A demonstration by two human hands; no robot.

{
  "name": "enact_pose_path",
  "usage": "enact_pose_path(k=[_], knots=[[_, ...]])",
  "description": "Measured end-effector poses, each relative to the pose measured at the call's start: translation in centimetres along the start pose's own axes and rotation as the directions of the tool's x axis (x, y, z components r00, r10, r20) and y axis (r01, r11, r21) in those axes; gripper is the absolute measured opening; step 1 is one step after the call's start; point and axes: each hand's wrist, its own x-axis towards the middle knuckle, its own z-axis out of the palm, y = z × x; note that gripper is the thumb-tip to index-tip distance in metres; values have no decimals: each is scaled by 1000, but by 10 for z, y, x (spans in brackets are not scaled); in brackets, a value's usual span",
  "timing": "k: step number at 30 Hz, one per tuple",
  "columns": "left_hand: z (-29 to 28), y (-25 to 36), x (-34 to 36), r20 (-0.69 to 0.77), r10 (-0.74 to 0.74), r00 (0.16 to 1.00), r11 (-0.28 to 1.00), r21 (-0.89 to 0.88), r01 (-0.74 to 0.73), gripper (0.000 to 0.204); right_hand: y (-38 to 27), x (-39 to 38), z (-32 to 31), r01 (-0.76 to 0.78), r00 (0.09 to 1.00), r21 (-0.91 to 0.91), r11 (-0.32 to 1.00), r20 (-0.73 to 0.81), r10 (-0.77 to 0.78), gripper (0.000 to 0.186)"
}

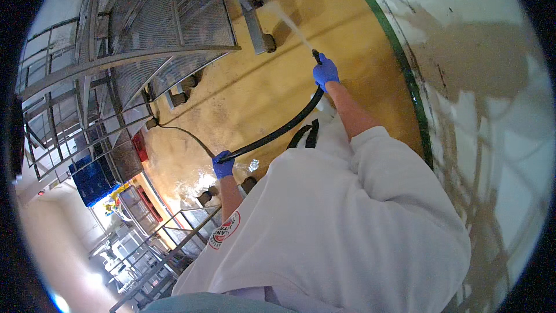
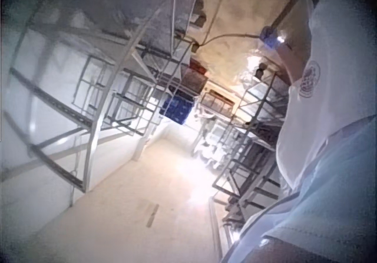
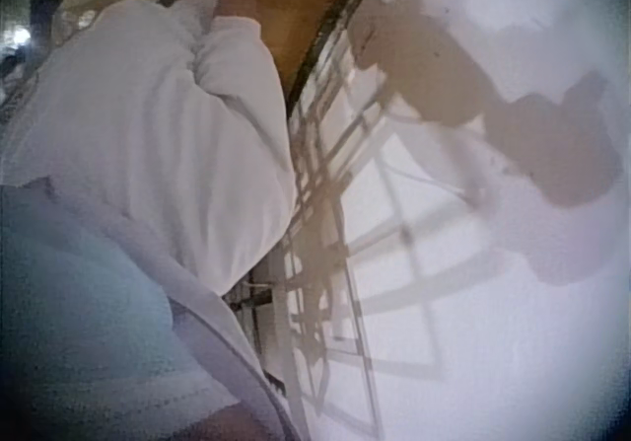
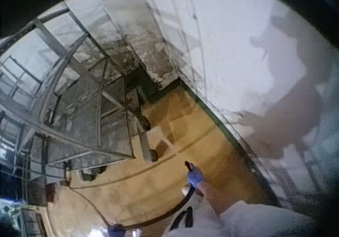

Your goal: The person uses a high-pressure water hose to spray and clean a yellow industrial floor. They move around metal rolling racks, directing the water stream at the floor surface and along the base of the walls to remove debris.

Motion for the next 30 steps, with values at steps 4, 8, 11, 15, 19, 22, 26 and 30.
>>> enact_pose_path(k=[4,8,11,15,19,22,26,30], knots=[[10,-1,8,-16,34,999,998,47,-33,30,-10,0,11,135,990,18,991,39,-135,46],[15,0,31,6,-17,1000,993,118,16,30,-23,-1,14,107,994,-21,994,-7,-107,44],[-1,13,56,9,54,999,937,345,-54,30,-23,4,16,83,996,-68,994,45,-80,44],[2,-5,58,18,-88,996,969,233,82,30,-13,18,13,54,996,-243,969,87,-33,43],[-11,9,60,-5,-81,997,968,237,80,31,-30,2,12,59,977,-365,929,213,22,40],[-14,0,56,-45,-119,992,984,128,124,31,-33,-5,21,68,991,-265,962,132,-34,39],[0,14,45,-56,-77,995,992,99,83,31,-41,2,29,183,983,-253,950,48,-176,41],[7,6,29,15,-50,999,996,75,49,31,-33,11,27,109,993,-253,961,75,-93,43]])
